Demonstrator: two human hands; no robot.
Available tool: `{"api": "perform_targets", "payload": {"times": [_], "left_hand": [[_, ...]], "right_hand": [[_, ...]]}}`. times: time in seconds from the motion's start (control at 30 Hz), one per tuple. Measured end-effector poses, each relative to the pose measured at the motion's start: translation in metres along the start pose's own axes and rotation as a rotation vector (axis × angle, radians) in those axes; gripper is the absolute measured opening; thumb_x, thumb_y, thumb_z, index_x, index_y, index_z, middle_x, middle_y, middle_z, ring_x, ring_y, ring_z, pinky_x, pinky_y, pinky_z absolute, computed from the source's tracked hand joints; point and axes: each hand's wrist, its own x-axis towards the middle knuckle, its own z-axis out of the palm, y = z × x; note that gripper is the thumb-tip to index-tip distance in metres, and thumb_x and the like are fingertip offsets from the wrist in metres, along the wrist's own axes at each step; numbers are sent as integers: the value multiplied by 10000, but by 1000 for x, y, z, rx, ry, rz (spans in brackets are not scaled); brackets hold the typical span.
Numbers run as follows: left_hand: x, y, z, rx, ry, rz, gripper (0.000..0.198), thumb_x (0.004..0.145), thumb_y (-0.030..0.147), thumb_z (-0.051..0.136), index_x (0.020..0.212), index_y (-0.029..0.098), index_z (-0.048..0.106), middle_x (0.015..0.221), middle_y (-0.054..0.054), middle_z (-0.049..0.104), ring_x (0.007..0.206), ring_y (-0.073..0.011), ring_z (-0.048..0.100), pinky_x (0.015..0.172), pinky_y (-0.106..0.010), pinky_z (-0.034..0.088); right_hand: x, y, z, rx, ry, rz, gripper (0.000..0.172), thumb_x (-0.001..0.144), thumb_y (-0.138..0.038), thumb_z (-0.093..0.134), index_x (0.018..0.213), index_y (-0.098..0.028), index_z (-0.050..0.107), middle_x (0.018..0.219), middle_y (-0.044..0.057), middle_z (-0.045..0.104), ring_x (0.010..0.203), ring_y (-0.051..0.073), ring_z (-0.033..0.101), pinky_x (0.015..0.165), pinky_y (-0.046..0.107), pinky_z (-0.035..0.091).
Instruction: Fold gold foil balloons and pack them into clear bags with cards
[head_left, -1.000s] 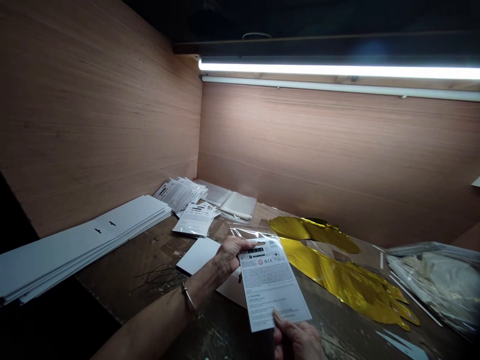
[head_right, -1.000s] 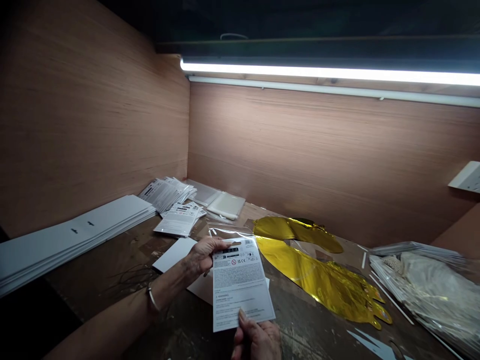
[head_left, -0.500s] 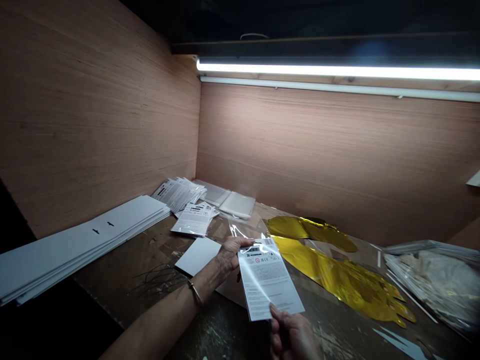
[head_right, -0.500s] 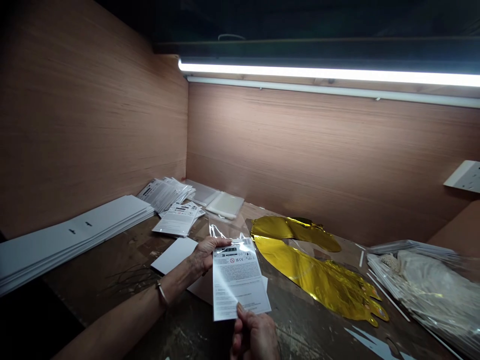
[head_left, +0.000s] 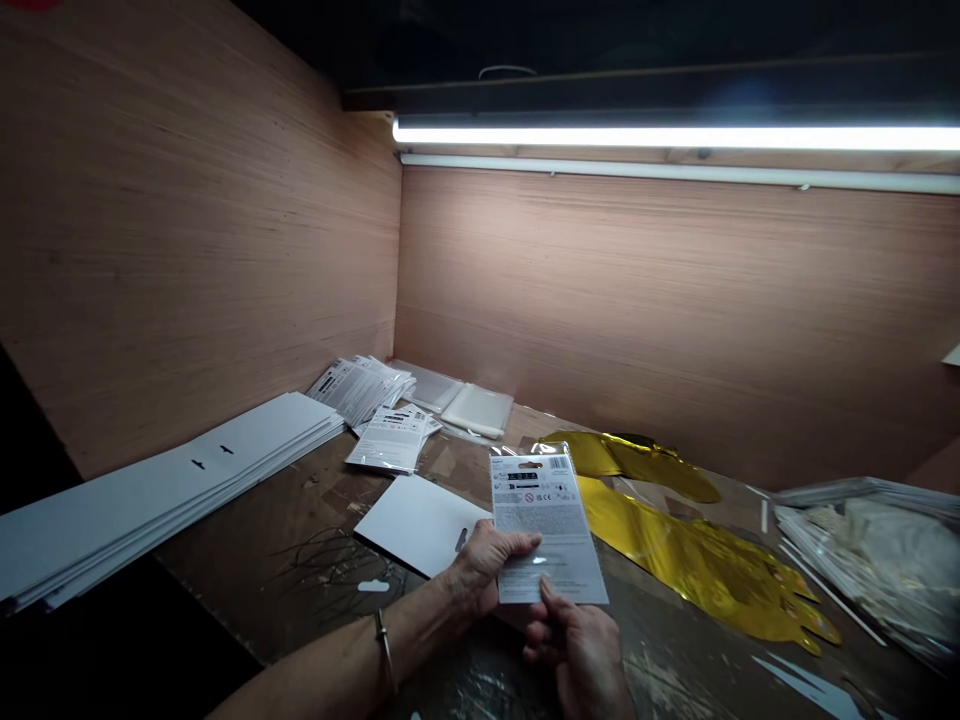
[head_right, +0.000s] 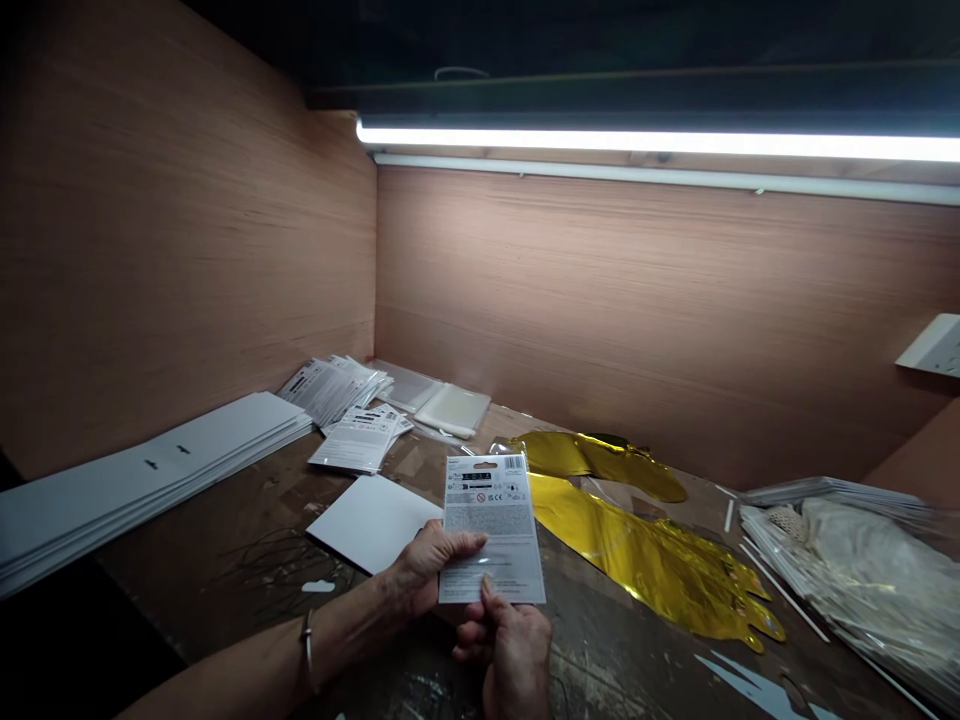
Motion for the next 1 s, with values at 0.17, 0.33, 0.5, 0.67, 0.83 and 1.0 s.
{"api": "perform_targets", "payload": {"times": [0.17,0.33,0.5,0.67,0.83,1.0], "left_hand": [[3,11,-2,-62,25,52,256,590,86,570,839,26,562,759,-136,613,720,-227,572,716,-373,426],[-1,3,-4,12,-14,142,265,561,83,601,816,17,571,736,-138,616,714,-239,572,715,-375,423],[-9,-10,-5,18,-48,166,284,587,142,603,844,27,566,778,-139,611,709,-244,569,683,-383,432],[0,2,-5,65,37,106,223,606,98,569,823,47,566,714,-104,616,672,-203,571,665,-336,441],[13,6,-17,142,115,-154,150,592,42,540,738,25,564,556,-86,586,546,-190,559,596,-339,442],[1,3,-20,111,-21,-182,152,617,142,587,725,35,582,635,-113,599,560,-171,561,584,-292,439]], "right_hand": [[-6,-1,-1,-1,-62,-15,335,487,-354,690,593,-102,496,449,-20,562,349,93,497,327,226,445],[-8,3,-4,56,-57,-34,302,481,-335,698,573,-122,504,443,-24,571,378,111,524,366,238,468],[-4,8,-3,28,-15,-69,315,473,-373,690,528,-142,483,398,-50,533,341,108,492,336,241,443],[-13,-4,-6,-313,-8,-202,328,562,-472,594,511,-165,489,415,-35,496,332,108,457,320,234,379],[-15,-24,-20,-1288,62,-1096,169,639,-322,576,790,-259,616,899,68,596,813,272,541,646,374,423],[8,-14,-26,-1649,-359,-1332,288,724,-106,444,960,-241,540,1031,53,567,964,235,486,762,368,417]]}}
